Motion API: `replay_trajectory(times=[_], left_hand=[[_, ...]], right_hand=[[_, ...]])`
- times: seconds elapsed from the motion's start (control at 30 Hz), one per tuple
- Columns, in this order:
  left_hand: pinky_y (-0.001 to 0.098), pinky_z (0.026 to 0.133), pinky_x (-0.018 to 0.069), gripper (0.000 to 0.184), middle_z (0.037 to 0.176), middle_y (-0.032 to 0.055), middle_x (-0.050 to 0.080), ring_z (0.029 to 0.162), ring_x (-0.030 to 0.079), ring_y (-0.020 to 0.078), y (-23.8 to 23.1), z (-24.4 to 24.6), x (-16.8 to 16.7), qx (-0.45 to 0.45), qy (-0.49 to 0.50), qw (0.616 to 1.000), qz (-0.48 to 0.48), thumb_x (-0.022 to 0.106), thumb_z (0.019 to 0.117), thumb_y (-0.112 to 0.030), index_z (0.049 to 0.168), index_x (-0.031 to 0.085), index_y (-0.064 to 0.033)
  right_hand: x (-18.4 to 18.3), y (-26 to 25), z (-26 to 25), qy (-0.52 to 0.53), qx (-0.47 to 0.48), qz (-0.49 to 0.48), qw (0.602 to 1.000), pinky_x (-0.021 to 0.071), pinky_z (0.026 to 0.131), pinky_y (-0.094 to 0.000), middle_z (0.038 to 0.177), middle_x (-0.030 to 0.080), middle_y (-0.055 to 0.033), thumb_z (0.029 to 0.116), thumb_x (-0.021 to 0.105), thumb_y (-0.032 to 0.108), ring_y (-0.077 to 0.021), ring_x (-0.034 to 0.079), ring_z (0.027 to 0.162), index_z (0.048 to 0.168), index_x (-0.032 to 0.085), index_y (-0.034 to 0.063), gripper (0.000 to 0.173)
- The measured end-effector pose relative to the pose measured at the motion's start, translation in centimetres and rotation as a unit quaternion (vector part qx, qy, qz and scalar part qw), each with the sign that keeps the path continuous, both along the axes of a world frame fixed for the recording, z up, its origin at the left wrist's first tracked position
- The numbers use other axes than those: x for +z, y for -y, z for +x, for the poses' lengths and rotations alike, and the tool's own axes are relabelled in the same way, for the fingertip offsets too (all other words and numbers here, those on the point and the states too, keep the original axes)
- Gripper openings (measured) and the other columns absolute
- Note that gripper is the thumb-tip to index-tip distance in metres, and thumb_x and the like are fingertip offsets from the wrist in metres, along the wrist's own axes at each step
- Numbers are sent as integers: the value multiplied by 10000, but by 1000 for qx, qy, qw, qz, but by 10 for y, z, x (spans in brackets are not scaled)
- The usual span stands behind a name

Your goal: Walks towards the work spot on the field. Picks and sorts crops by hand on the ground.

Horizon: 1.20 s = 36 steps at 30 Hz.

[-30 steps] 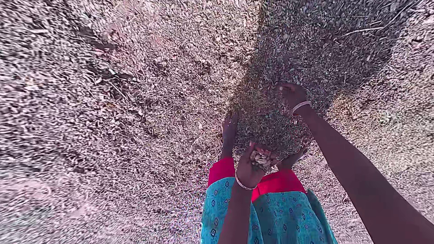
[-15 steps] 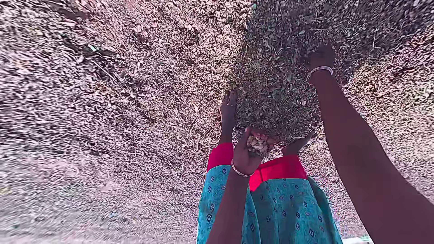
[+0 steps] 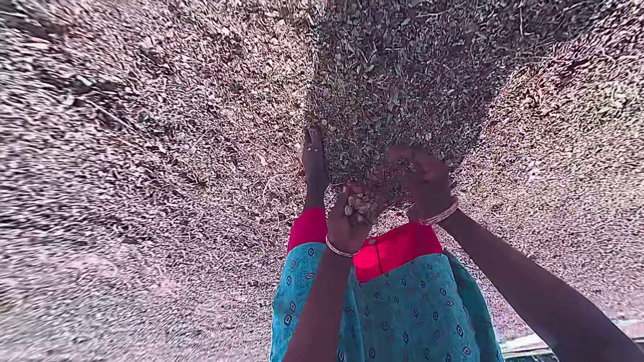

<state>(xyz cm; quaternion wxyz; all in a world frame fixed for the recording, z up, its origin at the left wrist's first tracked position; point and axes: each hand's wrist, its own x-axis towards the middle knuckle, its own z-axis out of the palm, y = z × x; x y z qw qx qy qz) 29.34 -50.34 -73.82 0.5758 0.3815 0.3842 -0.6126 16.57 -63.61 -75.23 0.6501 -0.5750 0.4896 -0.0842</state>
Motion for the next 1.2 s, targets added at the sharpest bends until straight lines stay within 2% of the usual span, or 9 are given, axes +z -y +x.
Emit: replay_trajectory(times=[0.27, 0.5, 0.57, 0.67, 0.8, 0.93, 1.0, 1.07, 1.2], left_hand=[[332, 782, 611, 329, 839, 14, 734, 840, 730, 154, -7, 2, 2, -31, -48, 994, -90, 531, 1017, -339, 819, 746, -189], [338, 763, 613, 395, 815, 18, 730, 806, 728, 159, -1, 10, 3, -8, -5, 997, -71, 458, 1039, -318, 800, 739, -176], [337, 765, 614, 394, 814, 20, 738, 805, 734, 161, 2, 15, 5, 6, -5, 997, -71, 460, 1038, -323, 804, 743, -181], [342, 763, 616, 398, 826, 26, 741, 808, 735, 169, 1, 19, 3, 27, -7, 997, -78, 466, 1037, -342, 815, 749, -173], [350, 754, 616, 388, 821, 18, 731, 804, 729, 171, -8, 12, -2, 33, -4, 996, -77, 456, 1038, -331, 807, 735, -189], [345, 743, 608, 320, 857, 26, 735, 816, 723, 174, -12, 6, -4, 42, -22, 994, -94, 531, 1008, -335, 837, 753, -181], [345, 737, 613, 336, 858, 41, 737, 815, 728, 180, -12, 4, -3, 38, -21, 996, -79, 512, 1014, -338, 844, 750, -172], [344, 736, 618, 400, 836, 47, 740, 801, 733, 179, -9, 3, 0, 30, -13, 998, -61, 459, 1036, -348, 839, 751, -158], [330, 734, 612, 429, 820, 27, 731, 790, 725, 164, 0, 5, 1, 32, 1, 997, -73, 438, 1054, -366, 824, 740, -166]], right_hand=[[-177, 152, 46, -358, 8, -36, 933, 432, 1113, -508, 1421, 607, -172, 1000, 545, 201, -312, 561, 1341, 1421, 604, 109, 434], [-139, 15, 79, -290, 417, -6, 862, 217, 1045, -866, 1688, 288, -92, 924, 719, 315, -517, 126, 1543, 1374, 665, 200, 467], [-110, -11, 56, -307, 503, 61, 805, 178, 1084, -862, 1603, 423, -162, 904, 762, 250, -526, 213, 1517, 1304, 695, 94, 435], [-78, 9, 28, -353, 551, 158, 739, 441, 942, -747, 1212, 656, -302, 967, 676, 209, -518, 589, 1201, 1167, 689, -33, 315], [-105, 79, -34, -416, 264, 58, 868, 446, 1035, -676, 1279, 662, -278, 1042, 539, 206, -466, 614, 1233, 1287, 672, 8, 342], [-166, 121, -52, -439, 57, -11, 896, 276, 1205, -615, 1606, 357, -276, 1057, 499, 409, -440, 358, 1484, 1564, 405, 49, 629], [-173, 92, -32, -447, 62, 9, 892, 135, 1203, -728, 1688, 157, -276, 1046, 482, 512, -515, 158, 1543, 1623, 328, 132, 708], [-165, 37, -9, -442, 171, 21, 880, 251, 1123, -785, 1713, 41, -249, 1022, 503, 573, -559, 66, 1539, 1655, 247, 219, 769], [-118, -75, -15, -324, 310, 146, 882, 323, 1118, -726, 1701, 189, -203, 1005, 601, 520, -528, 173, 1532, 1618, 341, 264, 713]])
